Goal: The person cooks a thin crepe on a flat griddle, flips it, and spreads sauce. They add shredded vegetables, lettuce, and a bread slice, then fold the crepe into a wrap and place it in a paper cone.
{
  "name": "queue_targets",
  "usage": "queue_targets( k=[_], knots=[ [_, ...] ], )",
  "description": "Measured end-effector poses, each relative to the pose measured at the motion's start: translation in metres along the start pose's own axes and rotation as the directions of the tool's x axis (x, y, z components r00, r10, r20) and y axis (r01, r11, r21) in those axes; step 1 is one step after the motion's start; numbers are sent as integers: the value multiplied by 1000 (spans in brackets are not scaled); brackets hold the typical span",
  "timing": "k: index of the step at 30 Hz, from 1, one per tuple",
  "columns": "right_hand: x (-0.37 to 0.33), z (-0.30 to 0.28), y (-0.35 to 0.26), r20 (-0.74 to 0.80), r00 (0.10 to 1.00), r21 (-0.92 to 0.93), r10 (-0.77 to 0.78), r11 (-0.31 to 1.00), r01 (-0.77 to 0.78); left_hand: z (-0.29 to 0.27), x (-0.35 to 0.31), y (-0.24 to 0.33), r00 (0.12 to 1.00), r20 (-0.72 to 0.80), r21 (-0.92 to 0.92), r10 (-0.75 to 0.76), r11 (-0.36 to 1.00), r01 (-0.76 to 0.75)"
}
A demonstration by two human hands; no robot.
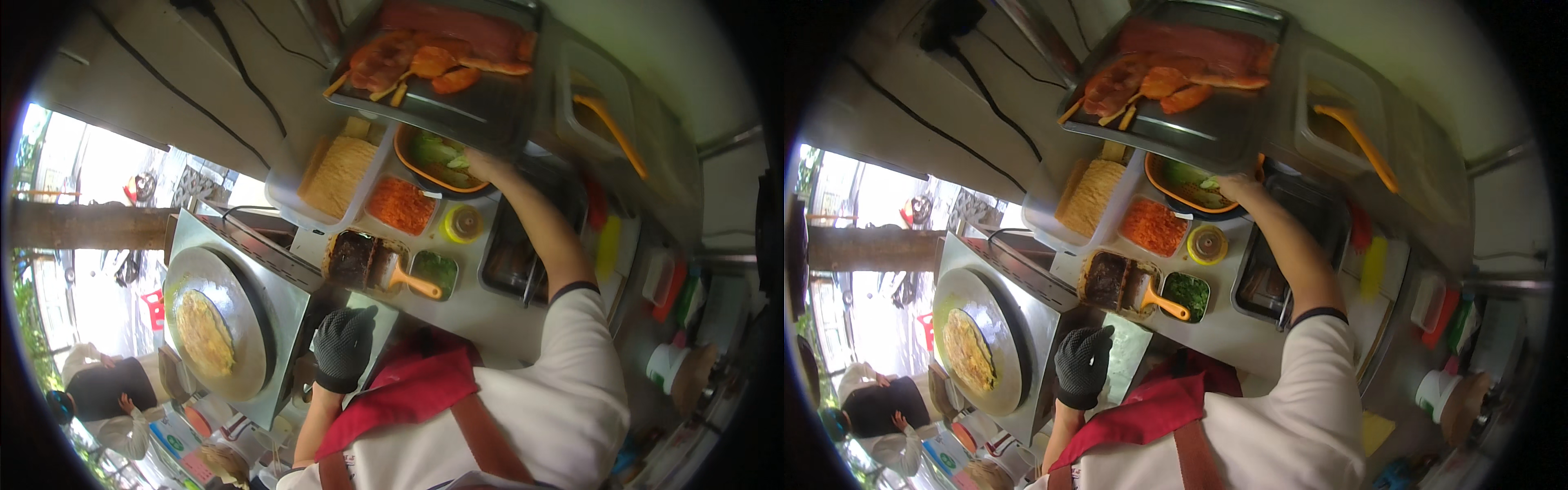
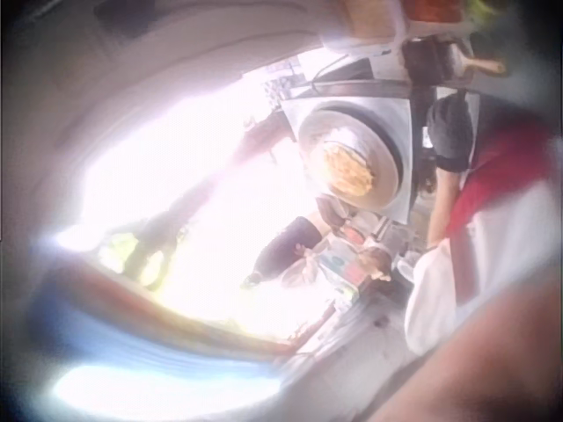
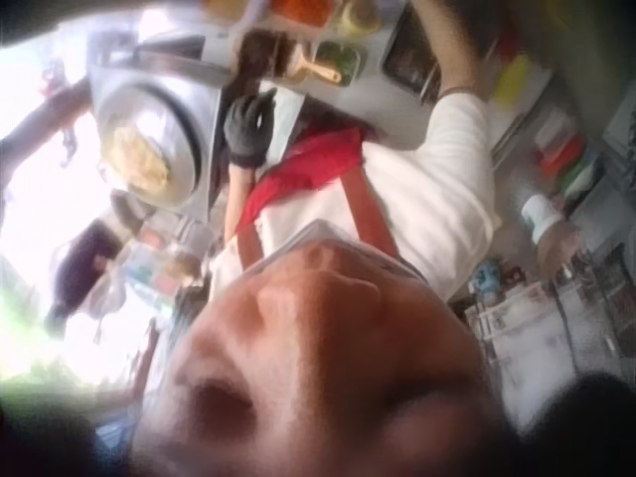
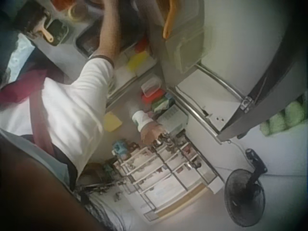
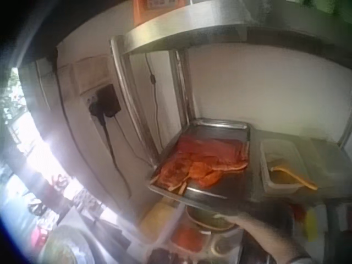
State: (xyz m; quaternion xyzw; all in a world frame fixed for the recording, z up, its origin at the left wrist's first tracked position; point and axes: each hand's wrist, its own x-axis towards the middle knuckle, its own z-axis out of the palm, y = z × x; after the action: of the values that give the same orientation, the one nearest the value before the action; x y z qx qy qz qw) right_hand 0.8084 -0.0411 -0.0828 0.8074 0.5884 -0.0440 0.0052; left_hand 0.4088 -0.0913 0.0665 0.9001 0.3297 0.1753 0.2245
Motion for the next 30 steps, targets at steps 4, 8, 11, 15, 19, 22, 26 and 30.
queue_targets(
  k=[4, 8, 11, 15, 19, 22, 26, 30],
  knots=[
    [27, 19, 16, -413, 889, 8, -199, 975, 221, 11, -7, -18, 978, -72, -24, -198, 980, 197],
    [57, 33, -20, -156, 988, -6, -1, 1000, 0, 16, 2, -19, 969, -48, -40, -241, 970, 239],
    [67, 38, -36, -76, 997, -5, -24, 1000, 23, 15, 15, -15, 973, -34, -40, -229, 973, 227],
    [72, 24, -5, -46, 997, 47, -66, 997, 68, 15, 20, -20, 968, -35, -43, -250, 968, 248],
    [72, 7, 39, 138, 988, 69, 68, 995, -79, 16, 13, -27, 962, -15, -52, -274, 961, 273],
    [74, 14, 40, 272, 948, -25, 165, 986, -164, 18, 7, -30, 961, -8, -61, -278, 959, 277],
    [60, 20, 38, 35, 971, 108, 238, 965, -240, 17, 0, -33, 969, -22, -91, -248, 965, 245],
    [48, 36, 92, -41, 893, 437, 449, 812, -388, 7, -7, -36, 974, -34, -117, -224, 969, 219]
  ],
)
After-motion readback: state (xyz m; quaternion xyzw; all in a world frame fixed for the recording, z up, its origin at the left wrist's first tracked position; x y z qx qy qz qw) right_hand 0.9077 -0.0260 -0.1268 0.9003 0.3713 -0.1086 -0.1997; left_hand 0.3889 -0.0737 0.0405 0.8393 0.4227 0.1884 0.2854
